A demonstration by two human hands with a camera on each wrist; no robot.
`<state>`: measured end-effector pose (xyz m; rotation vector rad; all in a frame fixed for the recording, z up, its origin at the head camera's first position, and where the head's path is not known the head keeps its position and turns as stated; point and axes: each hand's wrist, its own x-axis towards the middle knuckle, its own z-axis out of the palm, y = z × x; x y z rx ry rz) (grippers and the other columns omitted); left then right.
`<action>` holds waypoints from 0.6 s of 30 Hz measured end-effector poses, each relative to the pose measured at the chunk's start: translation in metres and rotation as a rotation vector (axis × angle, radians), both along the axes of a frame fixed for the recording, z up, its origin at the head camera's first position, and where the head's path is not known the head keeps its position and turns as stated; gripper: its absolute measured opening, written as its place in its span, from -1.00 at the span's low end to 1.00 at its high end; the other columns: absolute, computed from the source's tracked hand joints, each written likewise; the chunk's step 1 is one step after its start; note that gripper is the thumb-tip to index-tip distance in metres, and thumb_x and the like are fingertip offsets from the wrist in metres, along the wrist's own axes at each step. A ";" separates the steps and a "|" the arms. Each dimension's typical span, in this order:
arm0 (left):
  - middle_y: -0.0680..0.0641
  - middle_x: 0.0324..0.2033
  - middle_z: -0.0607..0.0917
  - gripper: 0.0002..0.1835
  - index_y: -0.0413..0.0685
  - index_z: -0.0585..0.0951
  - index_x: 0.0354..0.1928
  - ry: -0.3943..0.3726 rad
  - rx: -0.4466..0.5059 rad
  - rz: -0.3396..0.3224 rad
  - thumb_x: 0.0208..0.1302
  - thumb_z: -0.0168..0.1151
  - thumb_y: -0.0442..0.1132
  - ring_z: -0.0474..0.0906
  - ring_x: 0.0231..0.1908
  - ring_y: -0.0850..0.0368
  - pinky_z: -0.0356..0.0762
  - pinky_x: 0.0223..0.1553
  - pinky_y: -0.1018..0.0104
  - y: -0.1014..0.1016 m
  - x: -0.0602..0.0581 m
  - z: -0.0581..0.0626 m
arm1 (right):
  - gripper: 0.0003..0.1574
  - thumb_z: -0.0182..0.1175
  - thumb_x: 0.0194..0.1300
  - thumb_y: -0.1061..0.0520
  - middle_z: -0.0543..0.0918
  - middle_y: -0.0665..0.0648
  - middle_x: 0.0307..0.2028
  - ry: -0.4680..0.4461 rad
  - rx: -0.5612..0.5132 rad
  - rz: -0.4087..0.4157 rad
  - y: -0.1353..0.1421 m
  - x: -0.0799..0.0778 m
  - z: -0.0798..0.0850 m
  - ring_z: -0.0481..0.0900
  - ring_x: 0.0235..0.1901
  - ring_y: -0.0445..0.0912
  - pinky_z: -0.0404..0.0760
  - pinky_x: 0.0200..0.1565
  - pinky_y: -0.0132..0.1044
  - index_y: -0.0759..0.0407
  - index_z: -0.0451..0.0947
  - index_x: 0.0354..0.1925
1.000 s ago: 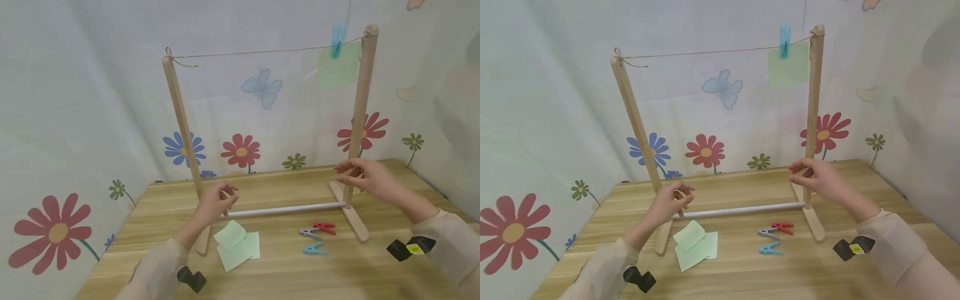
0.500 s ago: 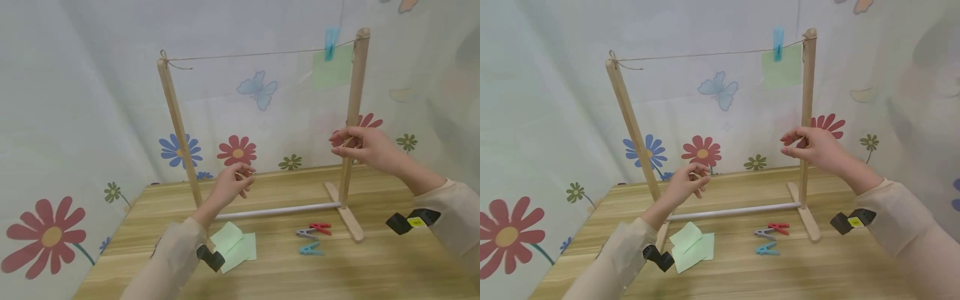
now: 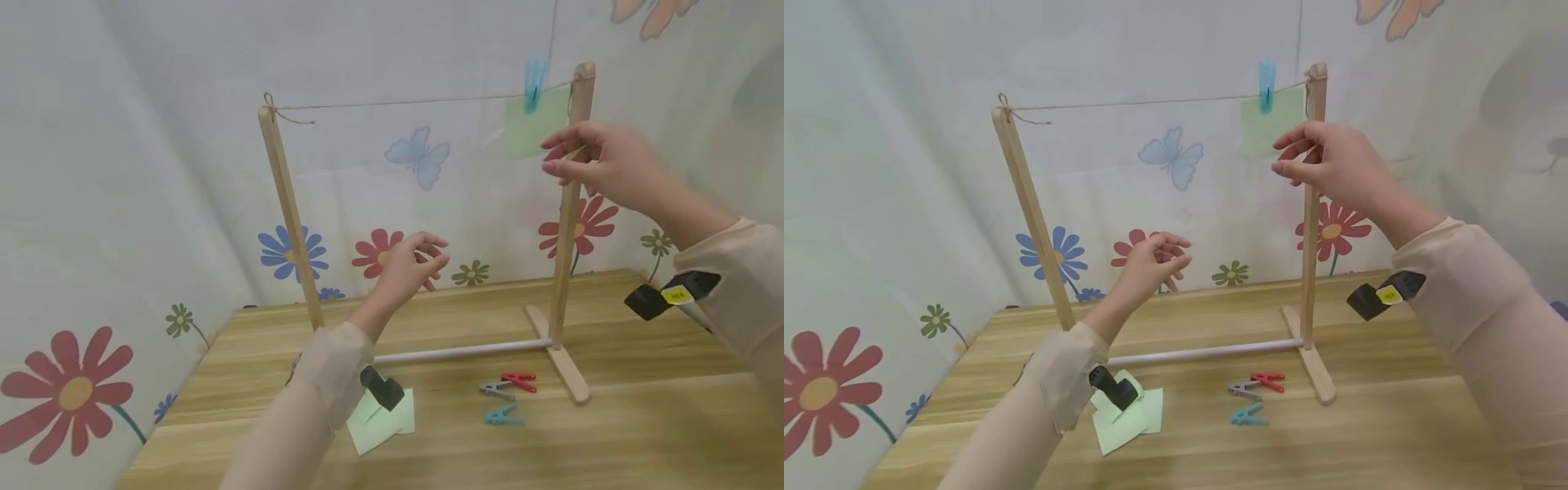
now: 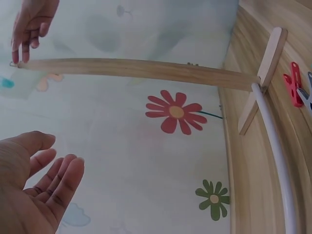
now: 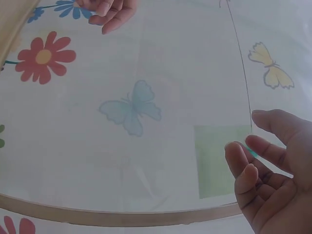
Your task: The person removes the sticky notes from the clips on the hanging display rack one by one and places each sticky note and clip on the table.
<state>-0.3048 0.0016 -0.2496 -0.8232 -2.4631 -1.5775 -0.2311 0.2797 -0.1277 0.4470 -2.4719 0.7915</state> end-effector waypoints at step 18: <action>-0.09 -0.12 0.60 -0.66 0.00 0.54 0.07 0.066 0.152 0.001 0.27 0.28 -0.15 0.66 -0.34 0.03 0.69 -0.47 0.34 0.054 -0.016 0.038 | -0.39 0.13 0.35 -0.13 0.48 -0.17 -0.18 0.101 -0.082 -0.128 -0.008 -0.016 0.066 0.48 -0.36 -0.32 0.45 -0.43 -0.72 0.15 0.39 0.24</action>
